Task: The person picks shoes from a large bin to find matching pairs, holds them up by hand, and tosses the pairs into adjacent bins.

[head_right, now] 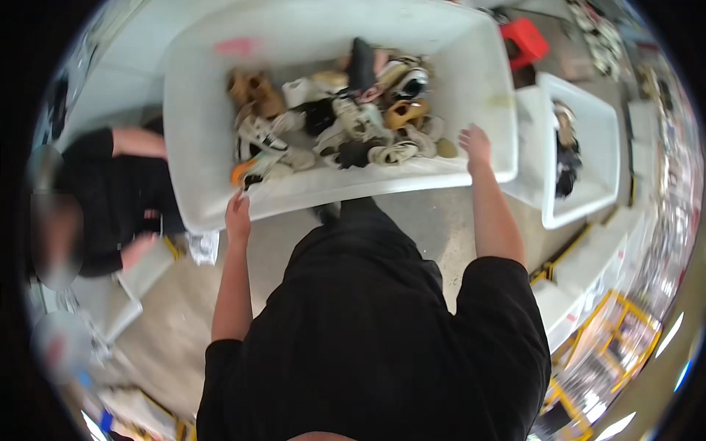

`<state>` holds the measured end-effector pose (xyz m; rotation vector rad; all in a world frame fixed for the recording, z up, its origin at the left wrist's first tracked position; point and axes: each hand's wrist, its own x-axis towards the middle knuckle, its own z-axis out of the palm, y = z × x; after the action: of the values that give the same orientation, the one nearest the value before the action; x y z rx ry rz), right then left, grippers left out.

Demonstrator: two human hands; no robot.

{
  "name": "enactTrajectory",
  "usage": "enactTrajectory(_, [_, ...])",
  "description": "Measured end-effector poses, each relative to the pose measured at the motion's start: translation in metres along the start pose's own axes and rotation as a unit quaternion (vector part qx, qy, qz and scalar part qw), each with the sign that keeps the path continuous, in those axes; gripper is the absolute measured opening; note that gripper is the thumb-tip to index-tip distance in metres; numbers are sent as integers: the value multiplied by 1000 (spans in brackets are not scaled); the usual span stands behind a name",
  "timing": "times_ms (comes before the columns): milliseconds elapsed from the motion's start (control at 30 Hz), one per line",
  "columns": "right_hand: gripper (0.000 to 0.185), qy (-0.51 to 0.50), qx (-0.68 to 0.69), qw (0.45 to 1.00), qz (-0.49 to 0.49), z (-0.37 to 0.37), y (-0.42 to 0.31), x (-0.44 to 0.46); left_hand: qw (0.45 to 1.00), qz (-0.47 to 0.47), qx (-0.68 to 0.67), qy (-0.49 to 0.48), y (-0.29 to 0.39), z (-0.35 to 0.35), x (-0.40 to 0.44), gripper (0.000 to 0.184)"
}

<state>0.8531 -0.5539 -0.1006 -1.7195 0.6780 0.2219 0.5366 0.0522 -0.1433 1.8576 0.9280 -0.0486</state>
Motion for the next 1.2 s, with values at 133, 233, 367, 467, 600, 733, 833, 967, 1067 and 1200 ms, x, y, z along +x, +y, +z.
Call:
enactTrajectory(133, [47, -273, -355, 886, -122, 199, 59, -9, 987, -14, 122, 99, -51, -22, 69, 41])
enactTrajectory(233, [51, -442, -416, 792, -72, 310, 94, -12, 964, -81, 218, 131, -57, -22, 89, 35])
enactTrajectory(367, [66, -434, -512, 736, -87, 435, 201, 55, 915, -74, 306, 252, -81, -4, 98, 19])
enactTrajectory(467, [79, -375, -499, 779, -51, 506, 272, 113, 926, -79, 257, 266, -108, -3, 96, 17])
enactTrajectory(600, [86, -283, -479, 830, -32, 590, 378, 206, 944, -70, 197, 254, -88, 2, 94, 15])
enactTrajectory(733, [78, -310, -508, 796, -110, 642, 461, 280, 955, -69, 180, 227, -97, -3, 90, 23])
enactTrajectory(833, [70, -380, -538, 741, -130, 655, 449, 277, 955, -79, 173, 229, -104, 2, 94, 25])
enactTrajectory(967, [74, -273, -255, 914, 157, 637, 434, 260, 955, -82, 171, 228, -98, 2, 94, 24])
enactTrajectory(1067, [58, -257, -69, 927, 265, 616, 400, 255, 955, -36, 205, 213, -95, 2, 100, 18])
enactTrajectory(1200, [44, -394, 78, 827, 393, 559, 292, 205, 928, 53, 316, 191, -94, -7, 106, 7])
